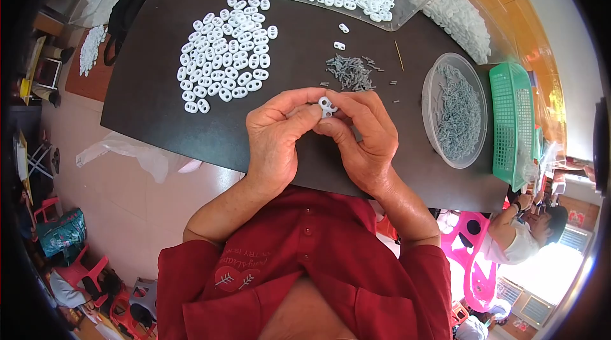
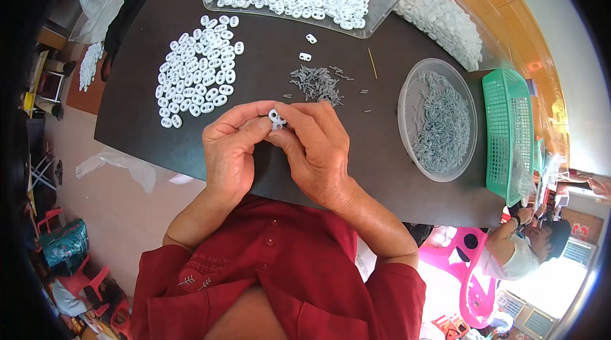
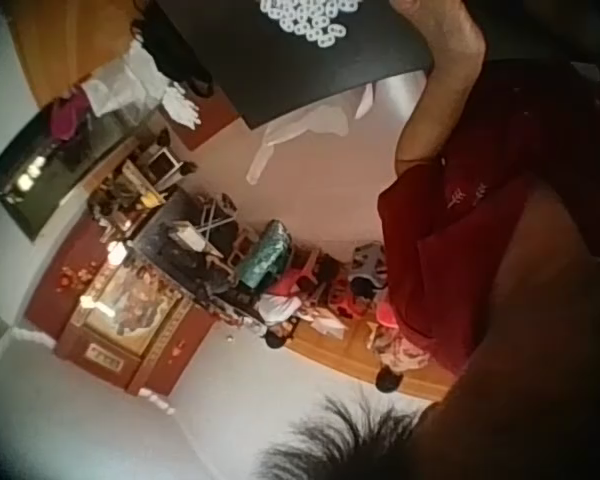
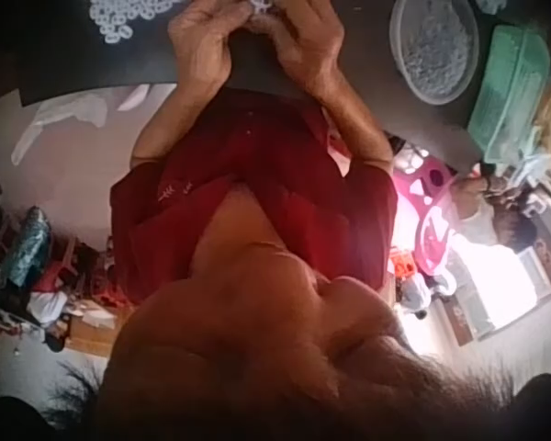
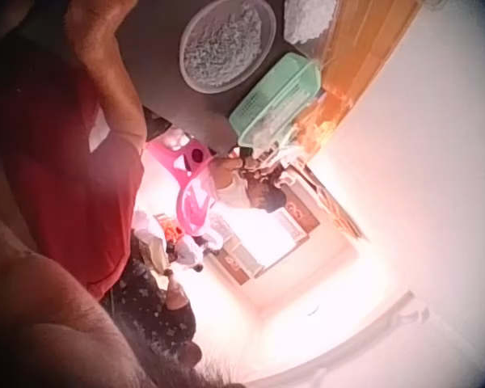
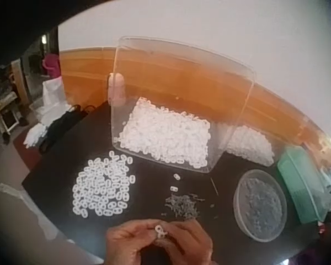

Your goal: Assembling small metal pins into white plastic components at a manual assembly station.

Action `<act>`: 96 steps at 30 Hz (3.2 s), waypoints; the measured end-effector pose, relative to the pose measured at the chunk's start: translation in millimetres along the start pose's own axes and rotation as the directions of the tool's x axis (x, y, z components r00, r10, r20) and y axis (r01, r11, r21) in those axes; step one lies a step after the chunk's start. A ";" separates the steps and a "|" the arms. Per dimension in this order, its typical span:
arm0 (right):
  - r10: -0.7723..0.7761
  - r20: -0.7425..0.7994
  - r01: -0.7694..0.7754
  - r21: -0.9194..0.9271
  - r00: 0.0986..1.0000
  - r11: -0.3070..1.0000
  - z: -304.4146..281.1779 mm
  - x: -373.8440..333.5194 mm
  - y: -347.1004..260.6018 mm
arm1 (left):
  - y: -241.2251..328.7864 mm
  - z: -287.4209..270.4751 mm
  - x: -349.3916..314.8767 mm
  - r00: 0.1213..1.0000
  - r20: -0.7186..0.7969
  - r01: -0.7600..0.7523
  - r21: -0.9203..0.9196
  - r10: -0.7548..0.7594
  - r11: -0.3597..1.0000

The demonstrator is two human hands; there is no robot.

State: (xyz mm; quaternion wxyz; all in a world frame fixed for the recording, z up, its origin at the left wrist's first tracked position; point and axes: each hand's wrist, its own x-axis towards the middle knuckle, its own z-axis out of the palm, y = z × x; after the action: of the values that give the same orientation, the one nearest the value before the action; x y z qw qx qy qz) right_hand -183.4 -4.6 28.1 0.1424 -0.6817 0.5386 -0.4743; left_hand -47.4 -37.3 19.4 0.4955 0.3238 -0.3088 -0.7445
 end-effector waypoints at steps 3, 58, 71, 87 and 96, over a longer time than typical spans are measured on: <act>-0.086 -0.032 0.083 -0.082 0.996 0.993 0.3 0.4 2.2 | 2.0 2.9 -2.0 1.000 0.014 -0.005 0.022 0.005 1.000; -0.121 -0.253 0.110 -0.057 0.960 0.992 29.1 -11.0 -15.5 | -15.6 -10.1 -9.1 0.839 0.167 -0.544 0.253 0.518 0.800; -0.190 -0.302 0.171 -0.089 0.934 0.981 36.3 -14.0 -15.7 | -23.6 -7.0 -9.3 0.713 0.162 -0.687 0.355 0.682 0.633; -0.192 -0.290 0.158 -0.136 0.938 0.978 36.2 -18.5 -8.8 | -35.5 -4.2 -10.0 0.708 0.176 -0.685 0.407 0.684 0.604; -0.146 -0.261 0.141 -0.037 0.954 0.989 31.4 -11.4 -27.1 | -16.1 -8.0 -13.1 0.773 0.157 -0.632 0.276 0.615 0.724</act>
State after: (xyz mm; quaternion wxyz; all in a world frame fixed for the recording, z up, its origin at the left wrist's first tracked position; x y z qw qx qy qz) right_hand -141.7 5.7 25.6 0.0289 -0.6513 0.5059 -0.5648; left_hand -45.9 -21.0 4.4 0.6502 0.2548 -0.5269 -0.4843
